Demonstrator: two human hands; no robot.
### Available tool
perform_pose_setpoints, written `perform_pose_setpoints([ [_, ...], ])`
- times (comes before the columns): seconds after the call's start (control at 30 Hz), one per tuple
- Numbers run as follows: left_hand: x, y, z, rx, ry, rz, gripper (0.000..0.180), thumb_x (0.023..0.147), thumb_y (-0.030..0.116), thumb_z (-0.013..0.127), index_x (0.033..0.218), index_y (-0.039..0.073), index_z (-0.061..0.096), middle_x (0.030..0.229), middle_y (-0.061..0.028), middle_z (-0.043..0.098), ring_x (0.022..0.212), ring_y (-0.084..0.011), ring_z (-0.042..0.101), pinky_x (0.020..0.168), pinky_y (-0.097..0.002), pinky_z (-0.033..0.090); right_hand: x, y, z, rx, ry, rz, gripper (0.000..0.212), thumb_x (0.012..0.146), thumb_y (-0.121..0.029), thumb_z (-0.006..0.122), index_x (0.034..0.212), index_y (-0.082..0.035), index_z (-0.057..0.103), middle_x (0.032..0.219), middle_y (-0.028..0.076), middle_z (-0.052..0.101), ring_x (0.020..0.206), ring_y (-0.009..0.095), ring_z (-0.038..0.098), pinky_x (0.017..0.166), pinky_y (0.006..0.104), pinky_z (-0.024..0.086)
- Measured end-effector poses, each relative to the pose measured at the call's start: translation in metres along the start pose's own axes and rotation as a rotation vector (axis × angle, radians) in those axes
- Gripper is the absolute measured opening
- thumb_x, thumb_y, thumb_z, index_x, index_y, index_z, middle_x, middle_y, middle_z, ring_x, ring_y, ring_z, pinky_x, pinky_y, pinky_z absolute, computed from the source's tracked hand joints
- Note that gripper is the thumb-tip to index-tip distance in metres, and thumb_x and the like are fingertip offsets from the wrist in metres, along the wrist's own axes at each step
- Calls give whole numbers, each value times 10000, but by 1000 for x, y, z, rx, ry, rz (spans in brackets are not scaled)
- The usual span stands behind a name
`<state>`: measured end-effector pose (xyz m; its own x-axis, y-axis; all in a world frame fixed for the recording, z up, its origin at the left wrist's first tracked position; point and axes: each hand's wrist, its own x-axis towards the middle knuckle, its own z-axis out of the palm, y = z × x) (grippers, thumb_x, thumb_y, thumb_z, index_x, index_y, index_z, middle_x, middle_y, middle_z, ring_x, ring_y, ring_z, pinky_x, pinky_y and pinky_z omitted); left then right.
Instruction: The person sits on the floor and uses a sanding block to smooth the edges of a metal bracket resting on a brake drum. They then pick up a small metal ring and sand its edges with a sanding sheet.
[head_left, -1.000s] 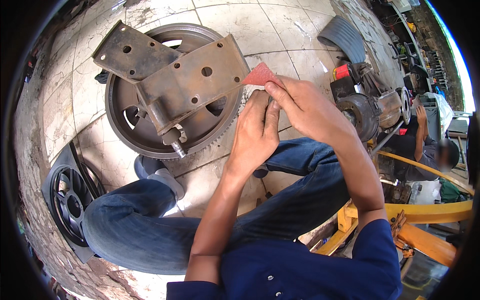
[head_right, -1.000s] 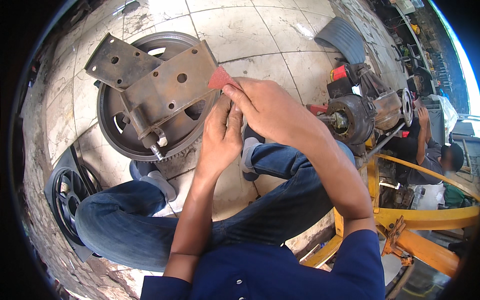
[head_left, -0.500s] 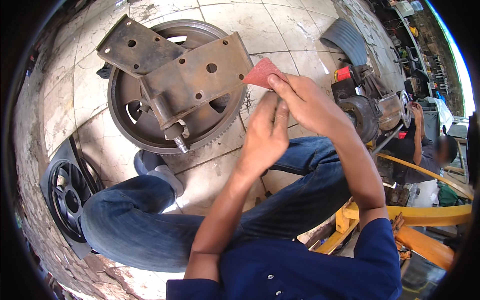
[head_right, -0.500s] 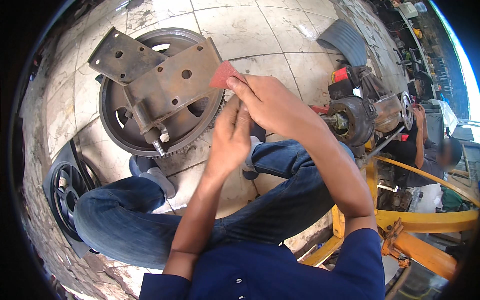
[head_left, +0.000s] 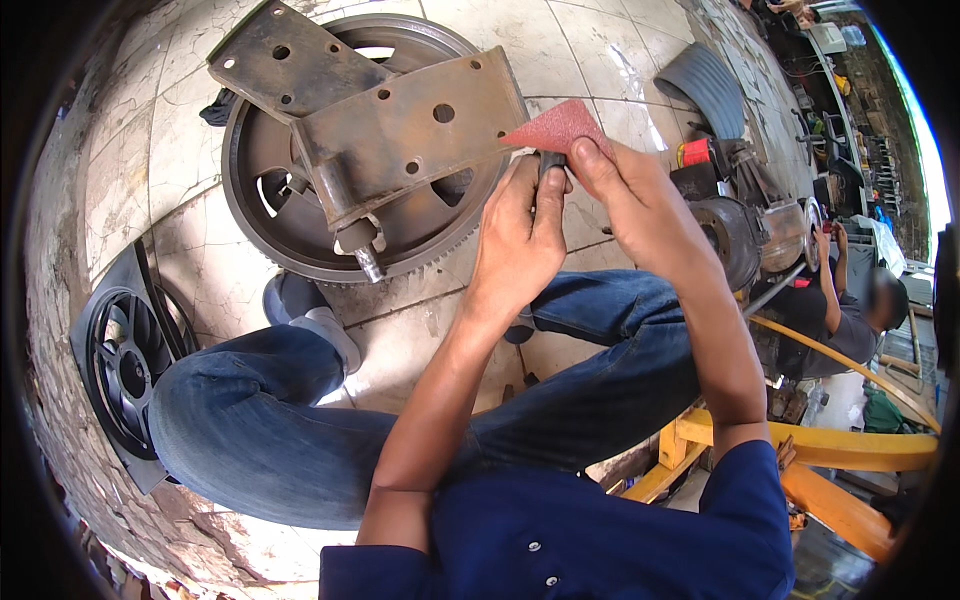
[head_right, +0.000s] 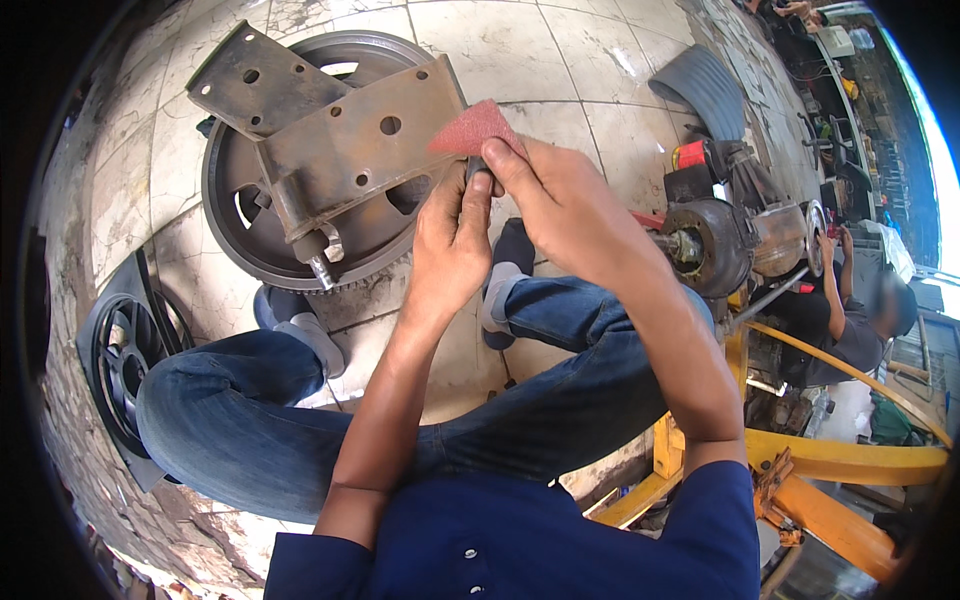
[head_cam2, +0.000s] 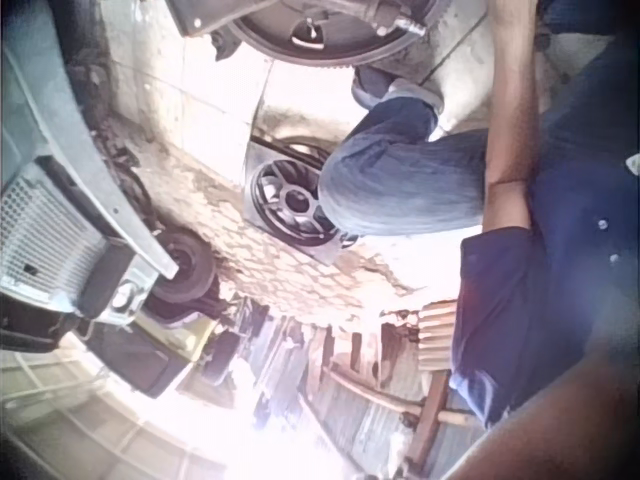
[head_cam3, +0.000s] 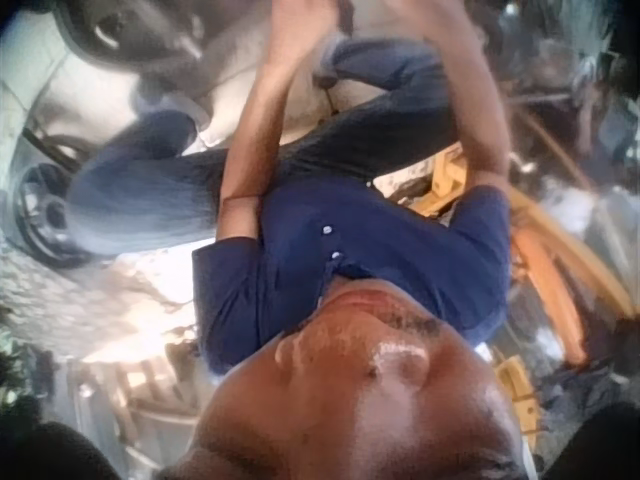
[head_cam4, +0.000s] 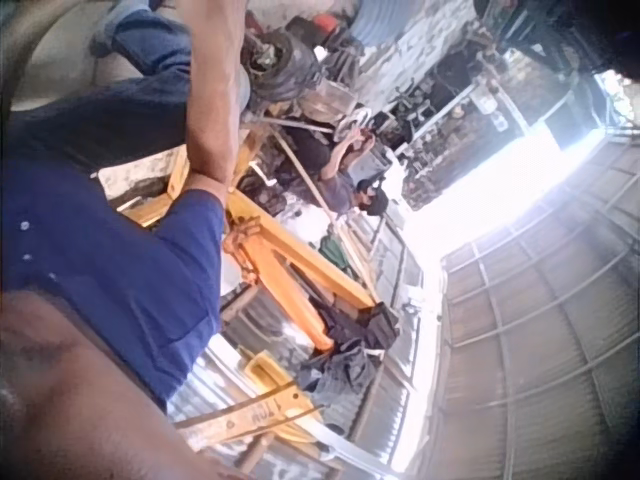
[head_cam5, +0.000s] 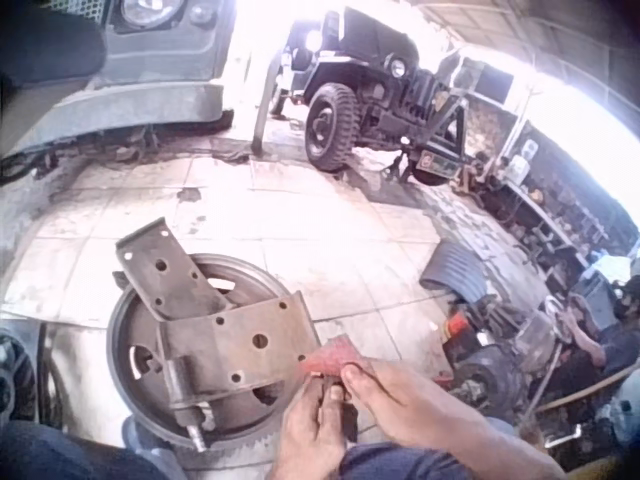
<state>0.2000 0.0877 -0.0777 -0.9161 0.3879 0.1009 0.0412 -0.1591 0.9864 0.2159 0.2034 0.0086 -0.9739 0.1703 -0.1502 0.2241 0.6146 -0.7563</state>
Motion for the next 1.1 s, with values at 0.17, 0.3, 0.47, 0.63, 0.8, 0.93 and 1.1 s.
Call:
perform_pose_setpoints([
  [0.17, -2, 3, 8, -28, 15, 154, 148, 964, 109, 515, 935, -34, 535, 863, -237, 548, 790, -423, 557, 725, -468, 450, 5, 6, 3, 83, -2, 1, 456, 1041, -353, 430, 1066, 70, 597, 790, 84, 595, 749, 152, 511, 734, 321, 462],
  [0.3, 1, 6, -2, -30, -31, -32, 147, 966, 111, 501, 943, -32, 529, 862, -247, 552, 801, -435, 552, 731, -475, 447, 0, 1, 4, -32, -6, 60, 456, 1041, -359, 431, 1086, 68, 584, 779, 49, 586, 764, 115, 490, 716, 303, 450],
  [0.47, -4, 6, 4, -48, -8, 32, 146, 966, 106, 486, 950, -29, 540, 869, -242, 573, 832, -433, 571, 747, -468, 447, 5, 13, 9, 37, 26, 0, 452, 1035, -355, 439, 1027, 68, 598, 719, 69, 567, 709, 139, 494, 671, 317, 443],
  [0.63, 7, -7, -9, -6, -9, -126, 148, 960, 98, 489, 969, -43, 533, 872, -240, 579, 823, -428, 575, 742, -458, 449, 4, -6, 2, -184, 3, 3, 446, 1026, -350, 450, 994, 65, 612, 671, 95, 542, 661, 155, 486, 638, 330, 437],
  [0.8, 1, 5, -2, 31, 15, 105, 168, 957, 116, 508, 909, -43, 535, 868, -244, 570, 811, -440, 554, 721, -469, 440, 1, -9, 3, -170, -12, 52, 431, 1025, -338, 450, 984, 60, 608, 659, 133, 550, 618, 177, 483, 601, 342, 428],
  [0.93, 3, 0, -3, -11, -13, -8, 167, 956, 121, 509, 930, -43, 526, 870, -252, 568, 821, -453, 551, 724, -476, 437, 0, -5, 1, -222, -14, -18, 432, 1025, -345, 455, 969, 54, 607, 656, 144, 552, 613, 190, 487, 604, 349, 428],
  [1.1, 3, 3, 0, -2, -76, -37, 188, 964, 130, 493, 962, -48, 557, 925, -269, 600, 863, -443, 581, 753, -469, 451, 5, 5, -3, -202, -67, 60, 426, 1021, -346, 459, 970, 48, 613, 715, 198, 598, 628, 307, 502, 644, 386, 445],
])
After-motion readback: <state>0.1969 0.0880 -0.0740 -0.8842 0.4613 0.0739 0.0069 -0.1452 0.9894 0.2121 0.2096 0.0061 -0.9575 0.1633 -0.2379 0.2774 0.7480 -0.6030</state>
